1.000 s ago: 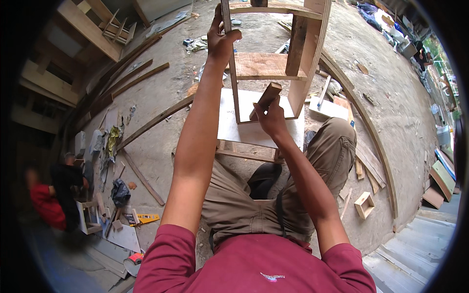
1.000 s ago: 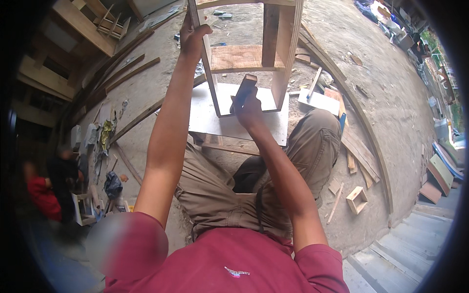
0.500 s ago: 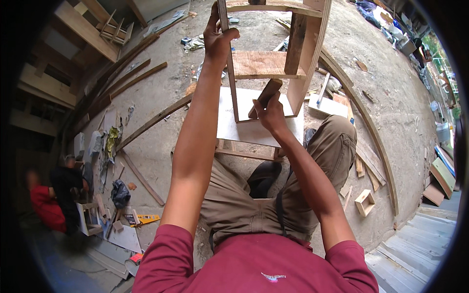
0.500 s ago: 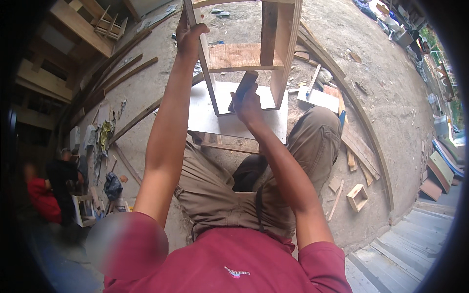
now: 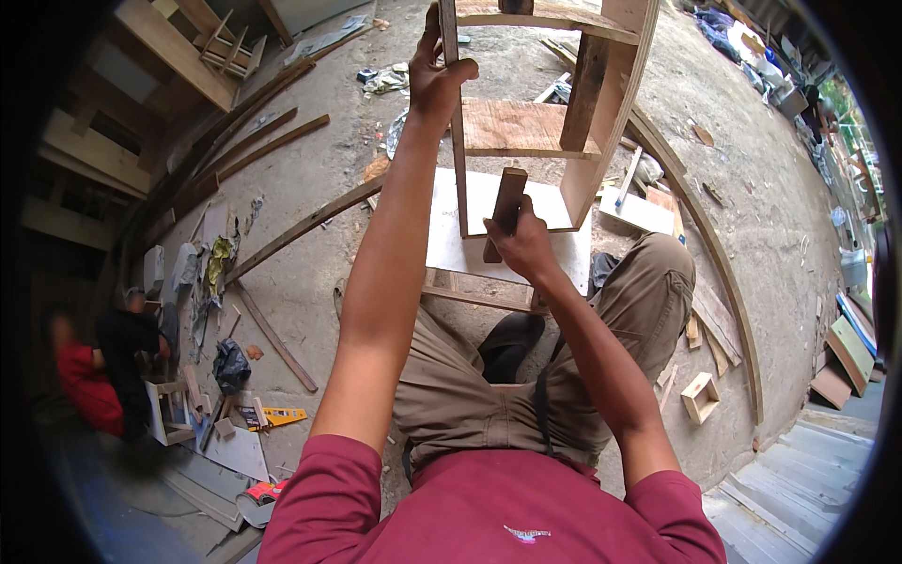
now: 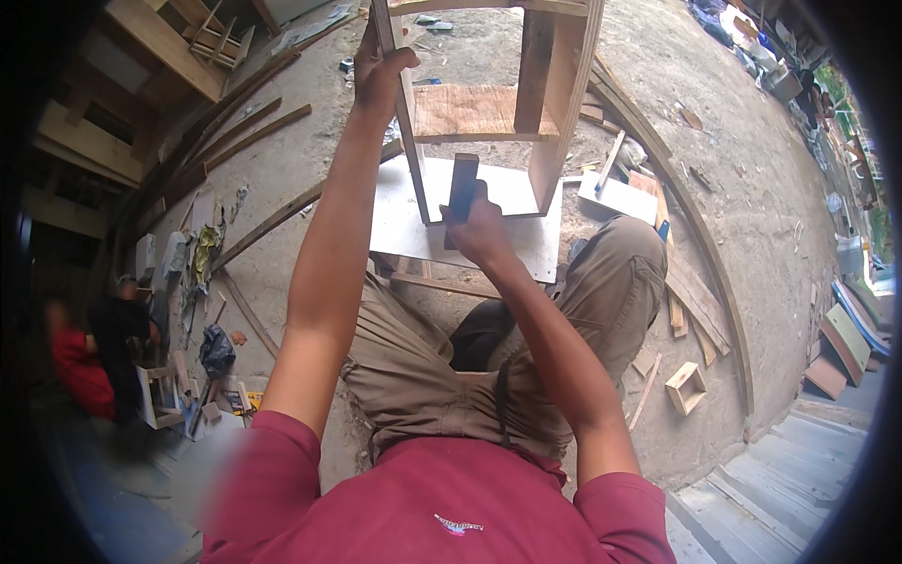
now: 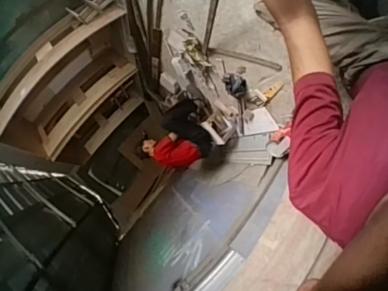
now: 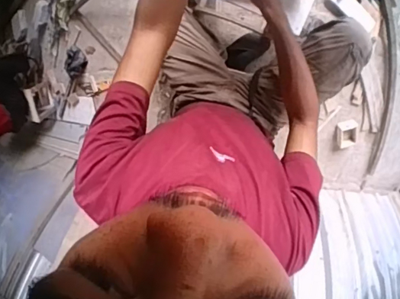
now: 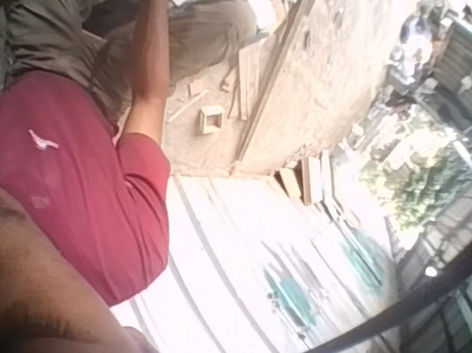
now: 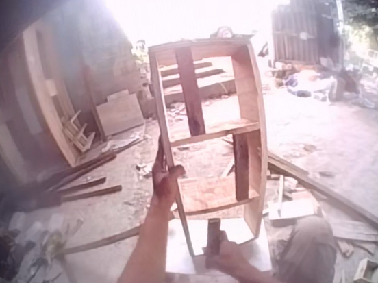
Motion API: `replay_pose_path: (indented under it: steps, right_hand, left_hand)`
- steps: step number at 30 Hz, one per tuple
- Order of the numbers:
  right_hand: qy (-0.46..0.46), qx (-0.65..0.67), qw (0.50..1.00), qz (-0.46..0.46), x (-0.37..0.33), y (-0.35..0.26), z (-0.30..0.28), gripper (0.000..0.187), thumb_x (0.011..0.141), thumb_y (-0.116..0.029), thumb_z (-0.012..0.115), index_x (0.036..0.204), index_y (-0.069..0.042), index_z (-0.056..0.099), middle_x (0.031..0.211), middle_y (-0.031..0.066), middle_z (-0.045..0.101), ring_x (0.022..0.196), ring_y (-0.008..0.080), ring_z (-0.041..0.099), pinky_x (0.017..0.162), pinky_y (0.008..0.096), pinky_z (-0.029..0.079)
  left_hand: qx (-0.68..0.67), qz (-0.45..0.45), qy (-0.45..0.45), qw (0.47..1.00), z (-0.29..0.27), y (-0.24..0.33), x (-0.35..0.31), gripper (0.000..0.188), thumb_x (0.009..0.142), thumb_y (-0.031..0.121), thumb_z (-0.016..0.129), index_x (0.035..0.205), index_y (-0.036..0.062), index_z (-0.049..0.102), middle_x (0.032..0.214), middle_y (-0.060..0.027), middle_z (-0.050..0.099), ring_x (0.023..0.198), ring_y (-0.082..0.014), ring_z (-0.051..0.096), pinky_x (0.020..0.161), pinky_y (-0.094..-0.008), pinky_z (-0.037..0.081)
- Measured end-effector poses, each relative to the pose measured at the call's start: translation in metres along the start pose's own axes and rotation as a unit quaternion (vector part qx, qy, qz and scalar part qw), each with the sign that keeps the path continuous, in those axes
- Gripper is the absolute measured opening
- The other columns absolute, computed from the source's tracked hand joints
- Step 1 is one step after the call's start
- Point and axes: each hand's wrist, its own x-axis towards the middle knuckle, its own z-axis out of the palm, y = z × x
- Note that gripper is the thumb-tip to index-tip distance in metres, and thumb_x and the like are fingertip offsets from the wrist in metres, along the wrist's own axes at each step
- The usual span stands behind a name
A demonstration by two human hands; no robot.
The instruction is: The person sits on the floor and uses a hand saw to cut a small wooden stick. After cutting, they use a sanding block to smooth the edges of the stick and then fit it into a wooden frame.
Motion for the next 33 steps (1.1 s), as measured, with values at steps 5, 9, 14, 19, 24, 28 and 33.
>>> replay_pose_path:
  steps: [5,9,14,19,24,28,33]
  right_hand:
    - [-0.056,0.036,0.997,0.024,0.012,-0.026,-0.005,0.048,0.09,-0.027,0.075,0.114,0.006,0.052,0.094,0.0251,0.072,0.088,0.038,0.073,0.079,0.043,0.057]
    - [-0.063,-0.009,0.998,0.014,0.018,-0.026,0.004,0.041,0.093,-0.022,0.072,0.113,0.005,0.048,0.082,0.021,0.071,0.075,0.0339,0.072,0.069,0.0416,0.057]
    - [-0.037,-0.004,0.999,-0.024,0.033,0.003,0.018,0.038,0.096,-0.018,0.069,0.115,0.004,0.044,0.072,0.0182,0.069,0.064,0.0307,0.07,0.06,0.0404,0.056]
    - [-0.042,0.008,0.999,-0.004,0.028,-0.018,0.018,0.043,0.093,-0.017,0.072,0.114,0.008,0.044,0.086,0.0277,0.068,0.082,0.0436,0.068,0.072,0.048,0.055]
    - [-0.023,-0.005,1.0,-0.008,0.029,-0.015,0.022,0.043,0.092,-0.017,0.073,0.111,0.009,0.043,0.088,0.0296,0.068,0.084,0.0448,0.068,0.072,0.0496,0.054]
    - [-0.055,-0.025,0.998,-0.031,0.03,-0.017,0.012,0.049,0.093,-0.024,0.075,0.115,0.007,0.044,0.084,0.0249,0.07,0.077,0.0363,0.072,0.064,0.0445,0.056]
    - [-0.076,-0.002,0.996,-0.053,0.031,0.011,0.011,0.052,0.093,-0.032,0.075,0.122,0.002,0.048,0.096,0.0235,0.073,0.09,0.0366,0.074,0.071,0.0409,0.058]
  left_hand:
    - [0.02,-0.007,0.012,1.0,-0.007,-0.001,-0.005,0.082,0.072,-0.001,0.064,0.151,0.0103,0.047,0.103,-0.0009,0.061,0.095,-0.0121,0.056,0.084,-0.0279,0.047]
    - [0.016,-0.015,0.004,1.0,-0.011,-0.001,-0.005,0.085,0.072,-0.002,0.063,0.153,0.0096,0.044,0.106,-0.0018,0.061,0.094,-0.0121,0.057,0.084,-0.0272,0.048]
    - [0.005,-0.028,0.016,0.999,0.013,0.018,-0.008,0.092,0.07,-0.003,0.063,0.157,0.0119,0.038,0.11,-0.0043,0.061,0.09,-0.0121,0.058,0.079,-0.0275,0.05]
    - [0.001,-0.02,0.009,1.0,-0.003,0.009,-0.005,0.101,0.07,-0.006,0.065,0.161,0.019,0.031,0.114,-0.008,0.061,0.08,-0.0112,0.058,0.067,-0.0272,0.053]
    - [0.001,-0.019,0.008,1.0,0.002,0.012,-0.009,0.101,0.069,-0.005,0.065,0.162,0.0182,0.03,0.118,-0.0076,0.062,0.08,-0.0102,0.057,0.068,-0.0259,0.052]
    - [0.004,-0.013,0.01,1.0,0.007,0.019,-0.015,0.084,0.07,0.001,0.064,0.151,0.0116,0.044,0.113,-0.0042,0.062,0.092,-0.0124,0.058,0.079,-0.0277,0.05]
    - [-0.003,0.024,-0.001,1.0,0.01,0.016,-0.015,0.103,0.064,-0.01,0.052,0.162,0.0082,0.027,0.154,-0.0057,0.046,0.129,-0.0129,0.051,0.09,-0.0239,0.049]
